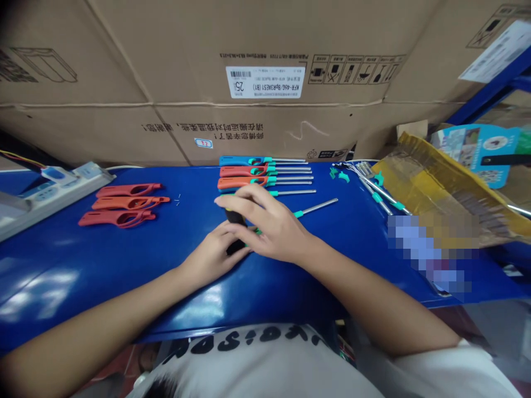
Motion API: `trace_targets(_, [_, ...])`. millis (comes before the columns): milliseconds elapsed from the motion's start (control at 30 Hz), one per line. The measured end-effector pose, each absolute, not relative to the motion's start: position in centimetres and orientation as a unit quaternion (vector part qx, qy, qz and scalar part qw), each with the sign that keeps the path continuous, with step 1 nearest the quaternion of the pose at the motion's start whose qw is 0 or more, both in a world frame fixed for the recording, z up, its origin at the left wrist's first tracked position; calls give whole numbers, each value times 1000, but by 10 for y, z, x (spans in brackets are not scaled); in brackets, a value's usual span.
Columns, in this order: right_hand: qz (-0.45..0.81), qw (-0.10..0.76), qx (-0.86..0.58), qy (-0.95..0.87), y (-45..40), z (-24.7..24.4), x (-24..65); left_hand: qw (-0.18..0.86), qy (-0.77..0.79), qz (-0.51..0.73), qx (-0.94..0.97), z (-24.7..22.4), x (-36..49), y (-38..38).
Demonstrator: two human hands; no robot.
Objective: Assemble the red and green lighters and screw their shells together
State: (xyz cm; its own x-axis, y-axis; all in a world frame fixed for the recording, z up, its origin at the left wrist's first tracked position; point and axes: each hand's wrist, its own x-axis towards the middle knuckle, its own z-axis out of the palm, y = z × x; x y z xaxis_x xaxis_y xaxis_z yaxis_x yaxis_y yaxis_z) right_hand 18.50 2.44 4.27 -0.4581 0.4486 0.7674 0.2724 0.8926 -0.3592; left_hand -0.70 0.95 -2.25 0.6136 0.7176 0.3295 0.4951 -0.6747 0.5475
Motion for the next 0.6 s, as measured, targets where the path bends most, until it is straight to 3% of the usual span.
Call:
trace_targets(167, [226, 464, -203, -832, 22, 53, 185, 202, 349, 270, 874, -23, -7, 10])
trace_targets(367, [83, 509, -215, -829, 23, 40, 182, 203, 349, 270, 874, -22, -7, 10])
trace_targets(533, [378, 439, -224, -784, 22, 42, 182, 196, 346, 276, 875, -22, -7, 10])
trace_targets(600, [386, 429, -217, -787, 22, 43, 181, 192, 349, 278, 874, -23, -6, 10])
